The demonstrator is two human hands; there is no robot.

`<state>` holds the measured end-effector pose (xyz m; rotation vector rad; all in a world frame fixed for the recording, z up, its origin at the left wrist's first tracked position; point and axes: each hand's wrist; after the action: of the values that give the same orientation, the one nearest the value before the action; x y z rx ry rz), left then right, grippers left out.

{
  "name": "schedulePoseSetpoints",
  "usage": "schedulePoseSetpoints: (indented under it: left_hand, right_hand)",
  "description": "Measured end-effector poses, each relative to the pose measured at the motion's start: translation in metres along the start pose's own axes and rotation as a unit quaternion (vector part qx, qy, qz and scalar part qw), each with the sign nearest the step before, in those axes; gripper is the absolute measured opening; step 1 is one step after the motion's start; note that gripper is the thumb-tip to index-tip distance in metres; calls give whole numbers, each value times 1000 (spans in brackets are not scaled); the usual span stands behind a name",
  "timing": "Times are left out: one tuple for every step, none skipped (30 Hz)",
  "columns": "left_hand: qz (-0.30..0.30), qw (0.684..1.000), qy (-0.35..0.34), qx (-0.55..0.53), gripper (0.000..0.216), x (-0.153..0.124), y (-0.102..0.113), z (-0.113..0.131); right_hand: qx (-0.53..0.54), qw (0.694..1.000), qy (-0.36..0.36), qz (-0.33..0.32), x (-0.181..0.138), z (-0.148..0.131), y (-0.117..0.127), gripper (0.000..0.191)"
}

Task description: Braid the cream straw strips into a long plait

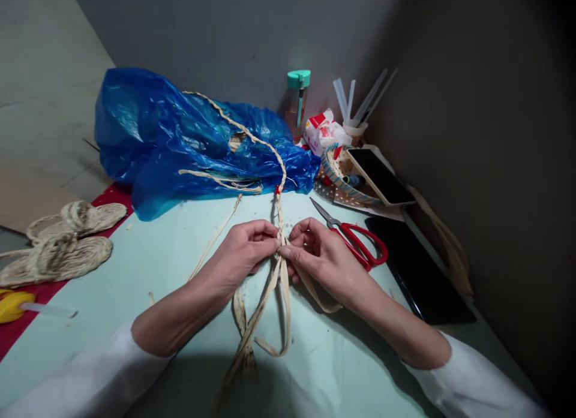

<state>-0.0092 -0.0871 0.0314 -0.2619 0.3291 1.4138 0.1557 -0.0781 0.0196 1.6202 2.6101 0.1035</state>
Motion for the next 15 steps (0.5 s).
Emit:
schedulePoseSetpoints:
  left_hand:
    - [4, 1000, -6, 9, 13, 0, 0, 0]
    - [9, 1000, -14, 22, 12, 1, 0, 1]
    - [15, 999, -27, 39, 11, 1, 0, 2]
    - [21, 997, -42, 59, 10, 1, 0, 2]
    - [26, 995, -56, 80, 8, 2, 0, 3]
    - [29, 993, -66, 97, 6, 2, 0, 3]
    - [29, 991, -69, 108, 5, 2, 0, 3]
    - [27, 991, -65, 112, 5, 2, -1, 3]
    - [22, 992, -55, 107, 4, 1, 0, 2]
    - [16, 994, -42, 96, 3, 1, 0, 1]
    - [9, 996, -29, 82, 3, 1, 0, 0]
    - [2, 998, -18, 66, 3, 0, 0, -1]
    - [-4, 999, -9, 50, 4, 0, 1, -2]
    - [-7, 999, -2, 35, 5, 0, 2, -2]
    - [-9, 1000, 6, 21, 6, 0, 2, -3]
  right_hand:
    - [-3, 1000, -5, 4, 1, 1, 0, 23]
    - [-20, 1000, -6, 4, 1, 1, -1, 23]
    - [-45, 999, -5, 2, 2, 1, 0, 22]
    - [-72, 997, -3, -1, 3, 0, 0, 20]
    - [-98, 995, 1, -3, 3, -1, 1, 18]
    - [-119, 993, 6, -1, 4, -2, 1, 16]
    - [-134, 991, 11, 1, 5, -3, 2, 15]
    - [-143, 990, 14, 1, 5, -3, 2, 15]
    - [-148, 989, 14, -1, 6, -3, 3, 15]
    - [-151, 989, 13, -3, 6, -3, 3, 15]
    - [-151, 988, 13, -6, 6, -2, 3, 14]
    - [-149, 989, 13, -8, 6, -2, 3, 15]
    - [-147, 989, 12, -10, 5, -1, 3, 15]
    - [-142, 990, 12, -10, 5, -1, 3, 15]
    - [-135, 991, 9, -8, 5, -1, 4, 15]
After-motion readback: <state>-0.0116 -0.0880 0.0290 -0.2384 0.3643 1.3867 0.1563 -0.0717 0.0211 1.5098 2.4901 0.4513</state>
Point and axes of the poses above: each hand's wrist, its own x-axis towards the middle knuckle, its own y-axis out of the back of the hand, z = x × y, and after that the axes turned 5 degrees about y, right-handed
